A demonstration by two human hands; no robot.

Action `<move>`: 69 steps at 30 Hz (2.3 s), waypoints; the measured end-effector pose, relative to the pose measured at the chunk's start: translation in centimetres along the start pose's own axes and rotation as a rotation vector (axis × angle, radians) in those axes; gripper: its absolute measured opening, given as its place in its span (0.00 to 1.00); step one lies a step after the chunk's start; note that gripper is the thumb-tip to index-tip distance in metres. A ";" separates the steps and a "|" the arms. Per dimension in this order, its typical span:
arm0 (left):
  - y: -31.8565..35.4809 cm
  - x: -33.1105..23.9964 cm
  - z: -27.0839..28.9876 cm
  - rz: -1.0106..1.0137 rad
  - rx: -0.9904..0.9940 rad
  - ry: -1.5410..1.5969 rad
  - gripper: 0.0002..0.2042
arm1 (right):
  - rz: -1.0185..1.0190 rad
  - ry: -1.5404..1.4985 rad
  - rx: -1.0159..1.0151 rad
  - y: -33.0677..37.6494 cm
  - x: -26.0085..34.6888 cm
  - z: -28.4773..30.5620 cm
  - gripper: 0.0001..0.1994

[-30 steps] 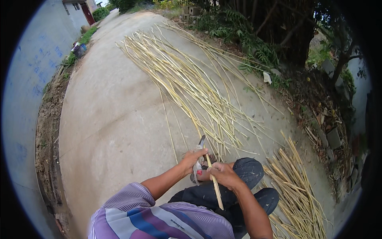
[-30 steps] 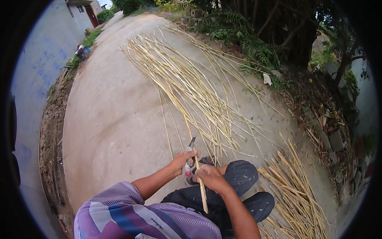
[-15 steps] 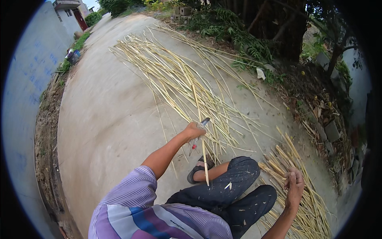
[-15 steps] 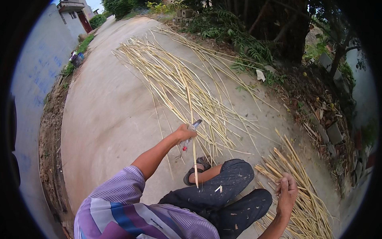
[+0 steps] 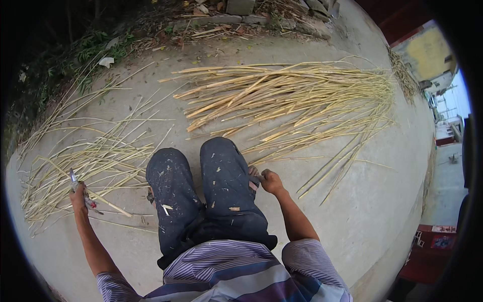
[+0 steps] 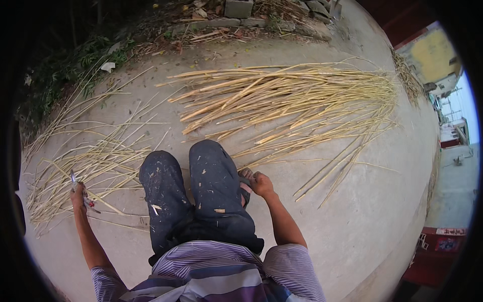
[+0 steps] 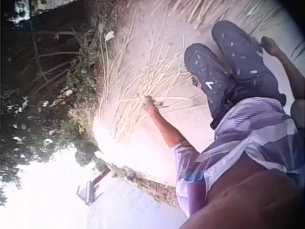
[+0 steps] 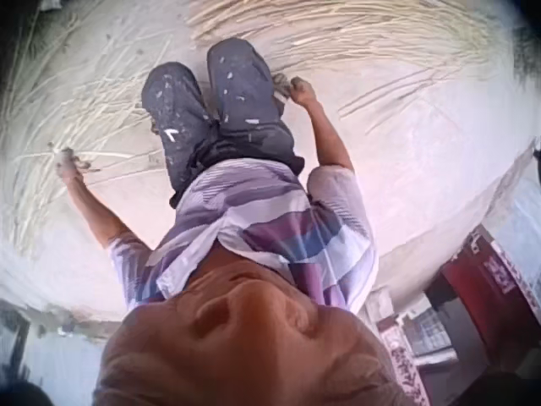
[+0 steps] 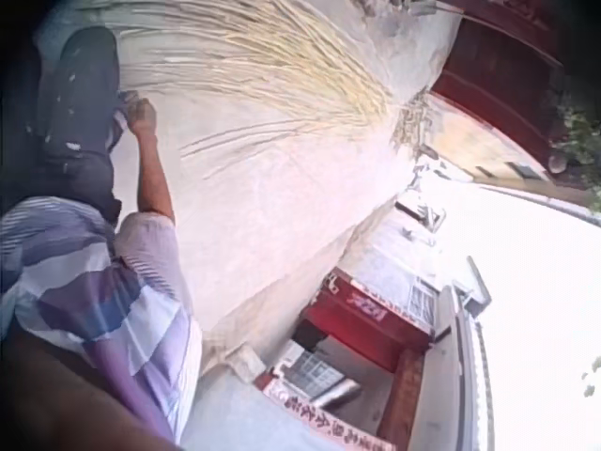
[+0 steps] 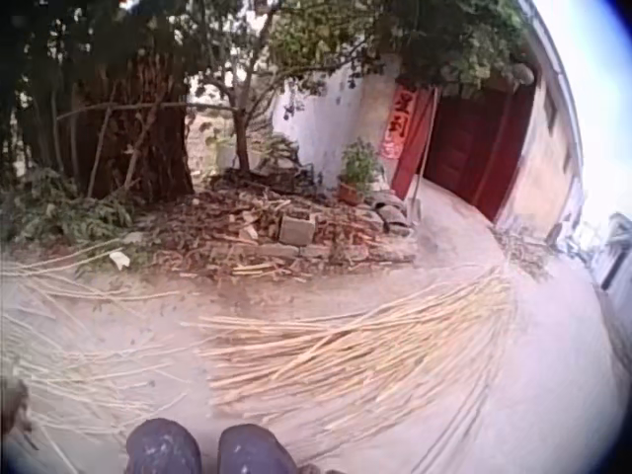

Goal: The person sits on a concrete surface and uses a knife to peel the outer layer off long bamboo strips. They hold each strip with one hand and scrape it with the knife in the other, then place the finished strips into a growing pile on the ground.

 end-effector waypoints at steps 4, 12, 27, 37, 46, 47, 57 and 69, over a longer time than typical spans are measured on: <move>-2.7 -4.5 -5.9 0.039 0.094 -0.154 0.21 | -0.170 -0.046 0.030 1.4 -0.8 -1.9 0.17; 8.4 -2.6 -11.9 0.035 0.295 -0.356 0.23 | -0.524 -0.203 -0.278 -1.2 -6.5 -7.7 0.22; 21.0 11.5 -2.6 0.304 0.378 -0.540 0.14 | -0.824 -1.565 -0.476 -8.0 -5.5 -3.1 0.08; 20.9 6.8 -7.6 0.079 0.462 -0.582 0.13 | -0.905 -0.469 -0.284 -2.9 -15.0 -10.1 0.16; 22.1 7.5 -6.8 -0.046 0.473 -0.708 0.14 | -0.372 0.449 -0.558 -7.5 -9.0 1.1 0.26; 21.9 8.1 -6.2 -0.051 0.461 -0.693 0.15 | -0.208 0.539 -0.655 -8.7 -8.9 0.8 0.24; 24.4 4.7 -6.5 -0.018 0.441 -0.774 0.11 | 0.094 0.561 0.004 -18.2 -8.9 -3.6 0.14; 21.2 8.8 -4.3 -0.099 0.425 -0.816 0.09 | 0.239 0.701 -0.244 -16.8 -13.6 -0.2 0.09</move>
Point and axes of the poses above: each hand's wrist, its own y-axis away from the middle knuckle, its own z-axis out of the back of the hand, x = y × z, the point moved 1 cm from there along -y, towards the middle knuckle, and after that the axes turned 11 degrees about -x, right-handed, at the moved point
